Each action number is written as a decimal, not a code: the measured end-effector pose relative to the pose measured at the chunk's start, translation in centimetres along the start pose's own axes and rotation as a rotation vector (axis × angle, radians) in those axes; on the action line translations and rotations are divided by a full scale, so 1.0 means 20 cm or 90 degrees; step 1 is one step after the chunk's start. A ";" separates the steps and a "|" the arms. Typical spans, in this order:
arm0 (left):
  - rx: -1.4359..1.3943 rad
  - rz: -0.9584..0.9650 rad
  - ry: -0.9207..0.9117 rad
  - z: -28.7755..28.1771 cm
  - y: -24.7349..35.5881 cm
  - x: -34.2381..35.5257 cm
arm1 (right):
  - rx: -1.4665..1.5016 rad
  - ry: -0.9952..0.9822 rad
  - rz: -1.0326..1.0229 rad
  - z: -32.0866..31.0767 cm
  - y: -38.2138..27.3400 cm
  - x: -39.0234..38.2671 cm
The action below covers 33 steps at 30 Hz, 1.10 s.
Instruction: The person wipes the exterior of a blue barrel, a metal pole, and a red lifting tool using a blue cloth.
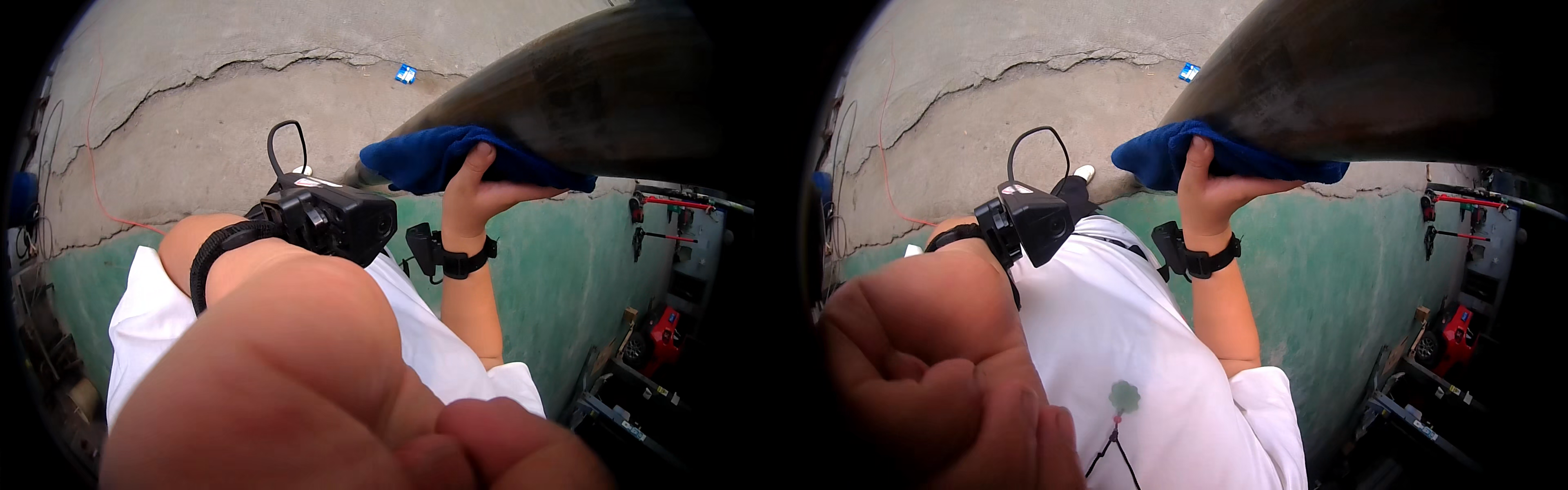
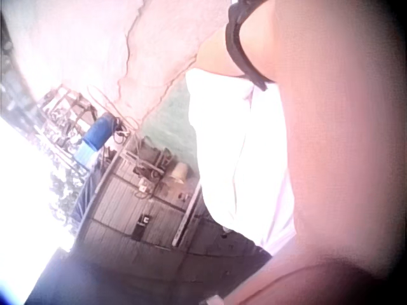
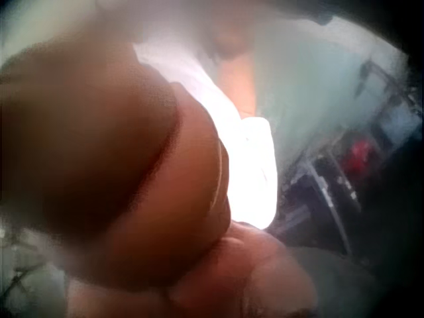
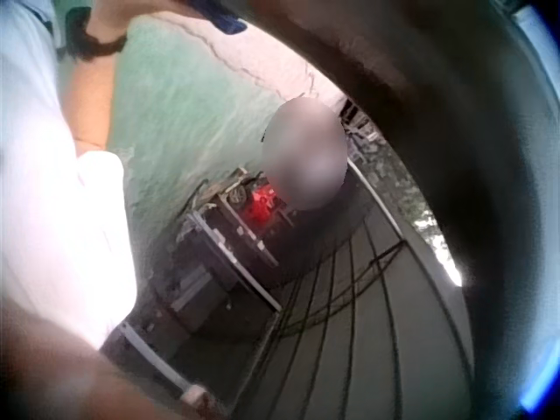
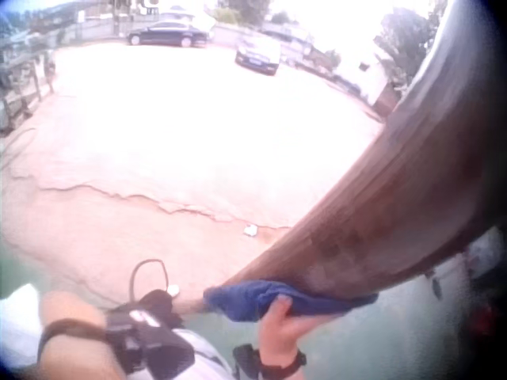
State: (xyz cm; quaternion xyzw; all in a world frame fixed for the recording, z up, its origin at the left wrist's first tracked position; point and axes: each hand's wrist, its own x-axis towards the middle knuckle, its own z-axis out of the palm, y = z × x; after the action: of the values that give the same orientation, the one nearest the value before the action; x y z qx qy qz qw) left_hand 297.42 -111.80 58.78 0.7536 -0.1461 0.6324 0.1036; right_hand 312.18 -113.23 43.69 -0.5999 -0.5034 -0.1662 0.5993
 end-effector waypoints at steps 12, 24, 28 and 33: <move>-0.014 -0.008 0.005 0.02 -0.02 -0.06 | 0.001 0.022 -0.054 -0.03 -0.05 0.21; 0.071 -0.091 -0.021 0.25 -0.16 -0.42 | 0.040 0.020 0.111 -0.25 -0.50 0.77; 0.275 -0.166 -0.194 0.18 -0.19 -0.59 | -0.526 -0.059 -0.475 -0.41 -0.10 0.70; 0.191 -0.522 -0.311 0.07 -0.38 -0.85 | 0.203 -0.022 0.112 -0.07 0.04 0.02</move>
State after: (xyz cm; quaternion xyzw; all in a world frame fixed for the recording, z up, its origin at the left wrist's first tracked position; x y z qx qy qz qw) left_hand 298.75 -103.67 41.97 0.8819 0.2344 0.3587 0.1968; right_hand 313.66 -114.20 43.86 -0.5417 -0.4796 -0.0209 0.6900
